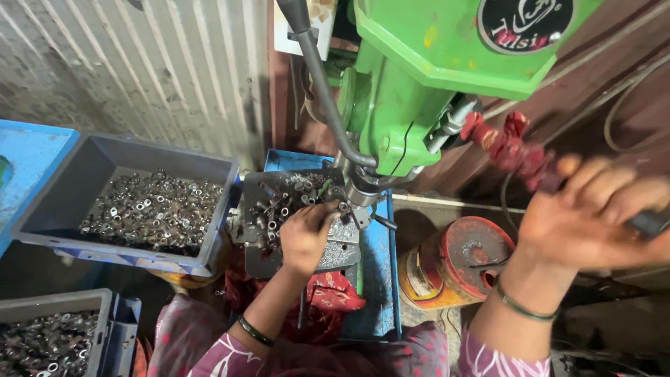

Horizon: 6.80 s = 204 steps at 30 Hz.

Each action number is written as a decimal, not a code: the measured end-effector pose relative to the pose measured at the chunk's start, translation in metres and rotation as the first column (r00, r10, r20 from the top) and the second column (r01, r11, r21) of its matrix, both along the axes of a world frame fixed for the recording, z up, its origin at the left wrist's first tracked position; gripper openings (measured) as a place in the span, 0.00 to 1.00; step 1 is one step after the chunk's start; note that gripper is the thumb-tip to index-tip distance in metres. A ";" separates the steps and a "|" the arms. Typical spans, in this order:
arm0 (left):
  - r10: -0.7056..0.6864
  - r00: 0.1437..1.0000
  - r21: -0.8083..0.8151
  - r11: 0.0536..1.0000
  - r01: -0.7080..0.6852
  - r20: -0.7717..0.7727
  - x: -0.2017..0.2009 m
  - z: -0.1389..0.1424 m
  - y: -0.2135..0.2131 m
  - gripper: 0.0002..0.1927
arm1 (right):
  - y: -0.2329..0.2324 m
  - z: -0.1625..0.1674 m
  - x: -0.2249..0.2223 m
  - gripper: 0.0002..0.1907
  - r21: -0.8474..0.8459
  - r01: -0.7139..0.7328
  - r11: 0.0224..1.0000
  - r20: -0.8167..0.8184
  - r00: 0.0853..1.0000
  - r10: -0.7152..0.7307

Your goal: The person drills holes in small metal components using a bench drill press. They take a part from a bin, position it on the drill table under the bit, pull the machine lever down to drill, then move the finished part aside and repeat with the next component.

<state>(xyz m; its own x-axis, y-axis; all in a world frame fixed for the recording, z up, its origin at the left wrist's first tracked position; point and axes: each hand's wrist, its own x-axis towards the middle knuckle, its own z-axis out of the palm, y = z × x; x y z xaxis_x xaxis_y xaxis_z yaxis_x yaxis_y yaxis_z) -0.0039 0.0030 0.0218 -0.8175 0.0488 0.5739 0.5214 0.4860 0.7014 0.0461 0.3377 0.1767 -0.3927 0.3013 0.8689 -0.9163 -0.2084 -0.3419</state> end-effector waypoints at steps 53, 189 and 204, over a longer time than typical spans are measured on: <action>0.433 0.890 -0.508 0.804 -0.310 0.141 -0.014 -0.041 -0.084 0.21 | 0.026 0.071 -0.104 0.09 0.048 -0.170 0.984 0.271 0.951 0.151; 0.072 0.997 -0.032 0.997 -0.072 0.010 -0.015 -0.001 -0.010 0.15 | 0.001 0.104 -0.091 0.16 -0.008 -0.019 1.000 0.267 0.963 0.020; 0.076 0.997 0.014 0.997 -0.076 0.033 -0.016 0.000 -0.022 0.11 | -0.060 -0.003 0.024 0.16 0.053 -0.006 0.999 0.040 0.999 0.004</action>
